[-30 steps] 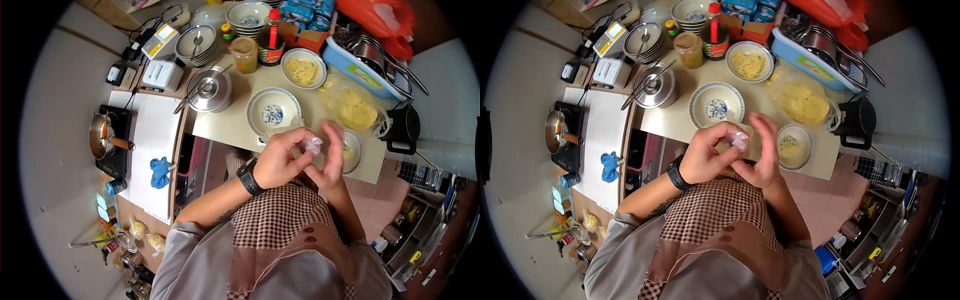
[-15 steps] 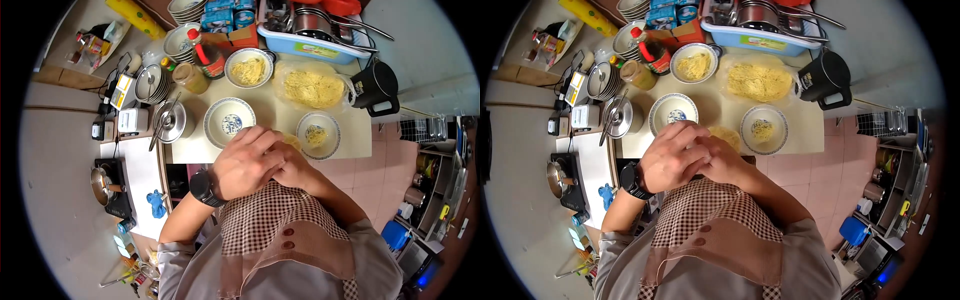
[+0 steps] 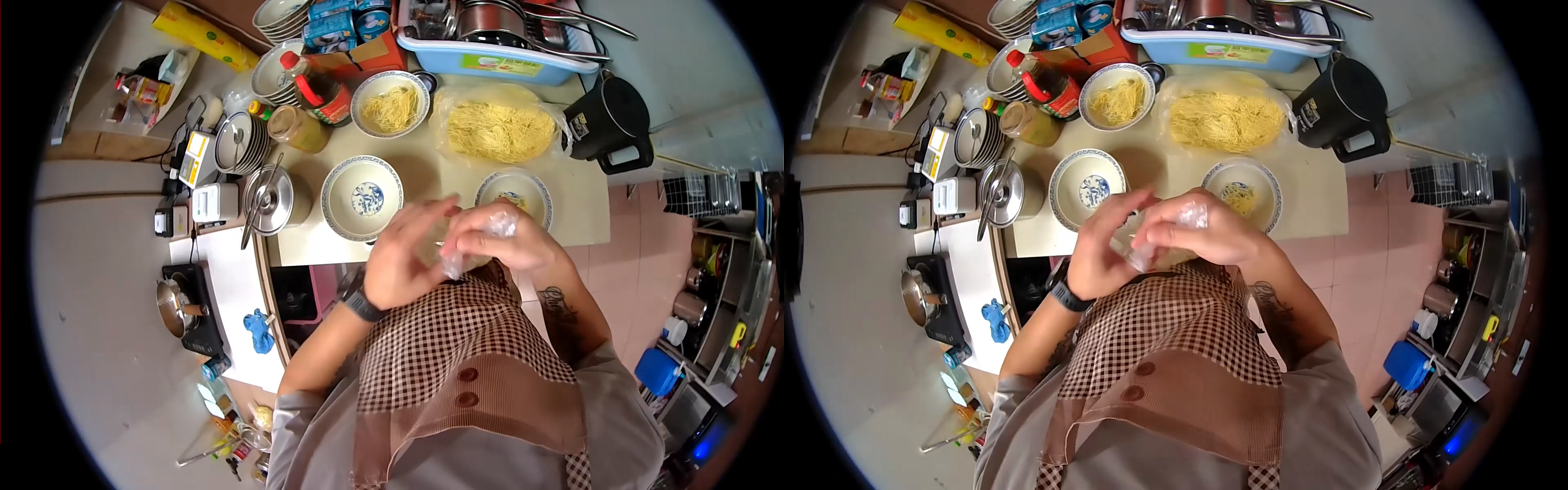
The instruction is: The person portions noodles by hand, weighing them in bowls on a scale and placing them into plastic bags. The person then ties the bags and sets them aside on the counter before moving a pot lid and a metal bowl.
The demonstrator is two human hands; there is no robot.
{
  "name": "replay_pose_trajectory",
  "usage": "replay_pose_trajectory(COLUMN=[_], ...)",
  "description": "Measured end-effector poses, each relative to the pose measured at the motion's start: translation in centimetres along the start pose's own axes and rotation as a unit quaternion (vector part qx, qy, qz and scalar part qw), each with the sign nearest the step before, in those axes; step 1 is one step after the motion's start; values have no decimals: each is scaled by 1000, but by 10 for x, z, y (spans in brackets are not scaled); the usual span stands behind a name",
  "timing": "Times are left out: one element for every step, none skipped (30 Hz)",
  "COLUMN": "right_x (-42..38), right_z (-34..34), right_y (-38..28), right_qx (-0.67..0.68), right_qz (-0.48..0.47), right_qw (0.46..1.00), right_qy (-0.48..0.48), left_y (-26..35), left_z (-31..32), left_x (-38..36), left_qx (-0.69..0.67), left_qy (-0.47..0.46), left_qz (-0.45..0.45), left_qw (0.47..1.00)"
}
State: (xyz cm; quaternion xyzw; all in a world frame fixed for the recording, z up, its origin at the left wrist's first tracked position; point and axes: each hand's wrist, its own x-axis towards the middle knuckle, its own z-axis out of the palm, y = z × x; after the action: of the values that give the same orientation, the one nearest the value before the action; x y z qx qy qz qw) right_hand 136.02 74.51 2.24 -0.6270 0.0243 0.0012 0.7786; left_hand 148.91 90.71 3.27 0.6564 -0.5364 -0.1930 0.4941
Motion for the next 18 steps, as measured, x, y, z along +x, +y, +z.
replay_pose_trajectory(right_x=[2, 1, -1, -1, 1, 4, 7, 10, 14, 20, 25, 29, 36, 38, 43, 46, 49, 54], right_z=[-6, -6, -3, 0, 3, 7, 10, 9, 7, 8, 10, 13, 17, 19, 21, 25, 29, 36], right_y=[-2, -6, -10, -16, -19, -13, -5, 2, 6, 6, 8, 7, 9, 7, 12, 19, 22, 29], right_qx=[-73, -108, -174, -239, -301, -350, -395, -426, -454, -451, -443, -451, -475, -493, -501, -480, -475, -472], right_qz=[-59, -90, -99, -108, -117, -156, -183, -210, -240, -251, -265, -265, -293, -288, -290, -278, -308, -343], right_qw=[995, 990, 979, 961, 935, 904, 872, 849, 824, 826, 830, 832, 814, 813, 810, 830, 825, 810], right_qy=[-44, -17, 38, 93, 145, 192, 225, 233, 238, 228, 211, 183, 162, 116, 95, 56, 1, -48], left_y=[-4, -11, -17, -16, -14, -12, -12, -14, -16, -14, -8, -2, -10, -8, -12, -11, -11, -13], left_z=[1, 0, -1, -1, 0, 0, 0, 0, -1, 4, 8, 5, 13, 18, 27, 29, 31, 29], left_x=[6, 8, 7, 9, 12, 13, 12, 9, 6, 2, -3, -6, -16, -26, -37, -47, -58, -72], left_qx=[-6, 0, 5, -15, -35, -53, -105, -156, -206, -250, -298, -290, -259, -330, -323, -306, -263, -262], left_qy=[-20, -22, -25, -21, -15, -7, -29, -45, -56, -11, 27, 46, 94, 153, 224, 268, 305, 333], left_qz=[0, -26, -53, -55, -57, -59, -94, -128, -161, -198, -270, -268, -240, -269, -242, -233, -229, -260], left_qw=[1000, 999, 998, 998, 998, 997, 990, 978, 964, 948, 915, 918, 931, 892, 887, 883, 886, 868])
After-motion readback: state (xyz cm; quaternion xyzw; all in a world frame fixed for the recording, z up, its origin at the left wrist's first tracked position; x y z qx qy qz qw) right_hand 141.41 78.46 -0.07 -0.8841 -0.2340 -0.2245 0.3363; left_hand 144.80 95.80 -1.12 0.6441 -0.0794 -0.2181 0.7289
